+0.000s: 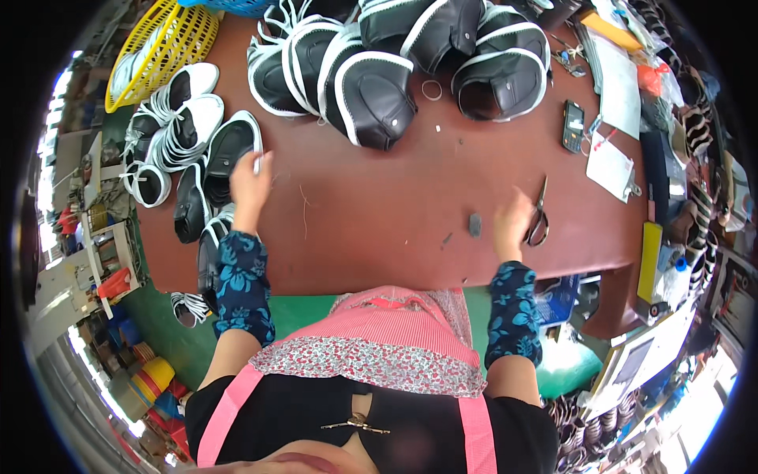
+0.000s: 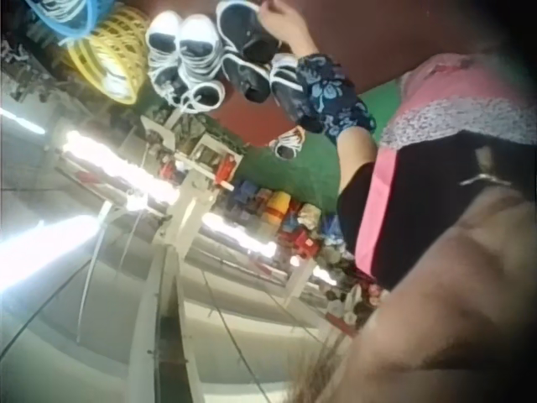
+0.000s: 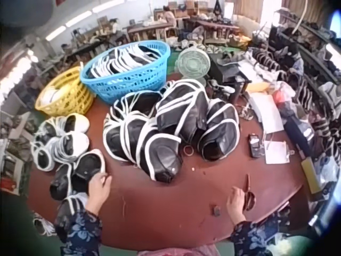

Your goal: Inspect and sort shoe uppers and soles at a factory workbench.

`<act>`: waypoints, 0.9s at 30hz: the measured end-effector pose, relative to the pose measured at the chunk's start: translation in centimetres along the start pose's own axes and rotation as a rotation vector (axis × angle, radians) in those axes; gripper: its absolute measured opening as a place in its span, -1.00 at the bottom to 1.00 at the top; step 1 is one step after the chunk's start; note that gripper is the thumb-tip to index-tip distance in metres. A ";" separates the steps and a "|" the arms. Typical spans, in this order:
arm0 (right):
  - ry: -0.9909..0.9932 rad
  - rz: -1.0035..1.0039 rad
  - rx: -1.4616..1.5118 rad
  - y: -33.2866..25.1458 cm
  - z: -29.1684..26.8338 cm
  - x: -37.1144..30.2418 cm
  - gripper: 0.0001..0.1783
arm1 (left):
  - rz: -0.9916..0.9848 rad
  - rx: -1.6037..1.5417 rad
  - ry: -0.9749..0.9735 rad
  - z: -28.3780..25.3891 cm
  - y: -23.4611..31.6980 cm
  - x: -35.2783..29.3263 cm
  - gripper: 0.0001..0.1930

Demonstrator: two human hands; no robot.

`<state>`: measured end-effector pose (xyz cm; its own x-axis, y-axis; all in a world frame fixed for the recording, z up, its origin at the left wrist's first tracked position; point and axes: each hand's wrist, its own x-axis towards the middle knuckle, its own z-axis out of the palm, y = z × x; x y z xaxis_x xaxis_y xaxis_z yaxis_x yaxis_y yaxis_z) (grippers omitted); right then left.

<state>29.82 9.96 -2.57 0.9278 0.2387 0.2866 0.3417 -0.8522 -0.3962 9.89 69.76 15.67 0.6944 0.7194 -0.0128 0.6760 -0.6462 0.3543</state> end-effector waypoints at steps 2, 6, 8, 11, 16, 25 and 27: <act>-0.097 -0.130 0.243 -7.1 3.6 2.7 -0.29 | 0.237 -0.237 0.179 5.6 1.2 3.2 -0.26; -0.382 -0.055 0.668 -17.9 8.0 10.5 0.10 | 0.150 -0.624 0.366 10.6 8.6 8.5 -0.15; -0.301 -0.199 0.697 -21.4 9.3 14.1 0.18 | -0.055 -1.115 0.291 9.7 13.7 7.4 -0.13; -0.282 -0.373 0.708 -22.3 11.2 16.9 0.21 | -0.245 -1.222 -0.063 8.6 15.0 6.2 -0.28; -0.445 -0.327 0.748 -22.6 2.8 15.4 0.05 | -0.423 -1.335 -0.118 10.5 13.6 2.0 -0.29; -0.556 -0.522 0.433 -26.1 -10.9 6.4 0.00 | -0.604 -1.828 -0.262 15.4 9.7 -17.1 -0.12; -0.666 -0.400 0.450 -27.5 -6.3 -3.1 0.08 | -0.641 -1.943 -0.301 15.1 5.3 -22.3 -0.09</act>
<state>16.59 29.68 12.93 0.5734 0.8186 -0.0336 0.5543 -0.4178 -0.7199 1.66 46.46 3.73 0.6641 0.4983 -0.5574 -0.1590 0.8226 0.5459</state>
